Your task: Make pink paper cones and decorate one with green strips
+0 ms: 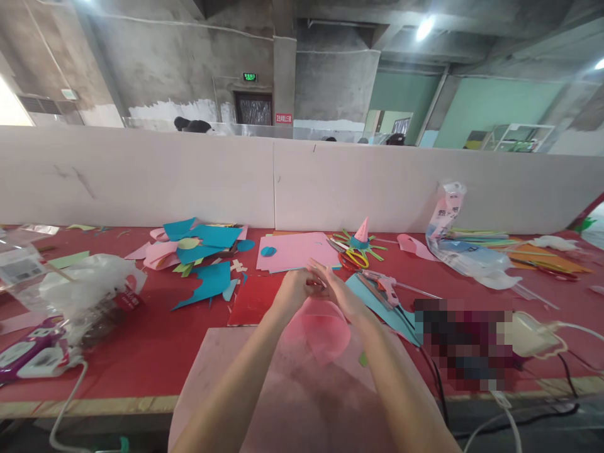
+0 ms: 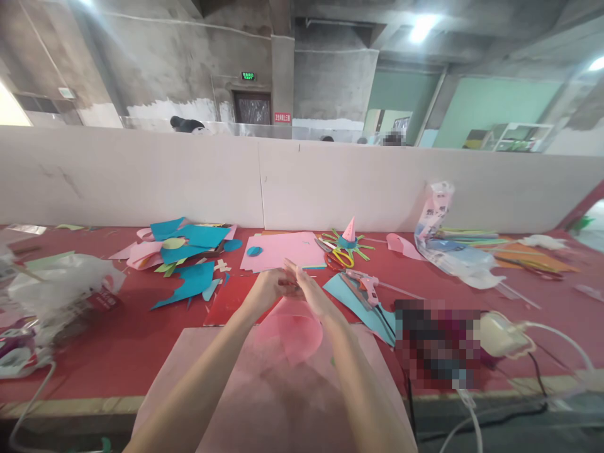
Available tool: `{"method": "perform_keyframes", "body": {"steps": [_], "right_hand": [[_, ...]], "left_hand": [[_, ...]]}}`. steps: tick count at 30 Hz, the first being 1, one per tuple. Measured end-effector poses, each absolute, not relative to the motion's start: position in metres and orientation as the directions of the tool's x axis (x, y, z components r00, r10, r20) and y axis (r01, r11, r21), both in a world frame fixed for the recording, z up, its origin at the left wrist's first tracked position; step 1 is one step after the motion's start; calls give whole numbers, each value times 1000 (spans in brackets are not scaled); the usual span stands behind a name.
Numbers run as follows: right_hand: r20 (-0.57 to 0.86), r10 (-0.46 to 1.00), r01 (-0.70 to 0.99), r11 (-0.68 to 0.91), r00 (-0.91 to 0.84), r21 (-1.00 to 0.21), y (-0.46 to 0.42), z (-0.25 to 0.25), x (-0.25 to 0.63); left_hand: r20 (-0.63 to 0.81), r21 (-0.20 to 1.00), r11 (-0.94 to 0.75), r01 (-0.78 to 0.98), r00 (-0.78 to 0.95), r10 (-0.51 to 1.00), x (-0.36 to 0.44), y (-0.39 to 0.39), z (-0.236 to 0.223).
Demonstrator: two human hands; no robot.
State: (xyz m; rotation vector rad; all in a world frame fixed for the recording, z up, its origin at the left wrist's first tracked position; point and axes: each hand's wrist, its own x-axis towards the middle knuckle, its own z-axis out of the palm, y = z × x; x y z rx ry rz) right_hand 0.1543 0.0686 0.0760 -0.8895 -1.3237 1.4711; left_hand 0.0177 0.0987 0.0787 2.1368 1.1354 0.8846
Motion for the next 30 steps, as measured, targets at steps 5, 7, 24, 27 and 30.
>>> {"method": "perform_keyframes", "body": {"steps": [5,7,24,27,30], "right_hand": [[54,952,-187,-4,-300,-982,65,83,160],[43,948,-217,-28,-314,-976,65,85,167],[210,942,460,70,261,-885,113,24,227],[335,906,580,132,258,-804,123,19,229],[344,909,656,114,234,-746,131,21,231]], "left_hand": [[269,864,-335,376,218,938,5,104,74],[235,888,-285,360,177,956,-5,110,72],[237,392,216,894,-325,915,-122,137,33],[330,337,247,909,-359,873,-113,132,36],[361,398,171,902,-325,874,-104,131,41]]}}
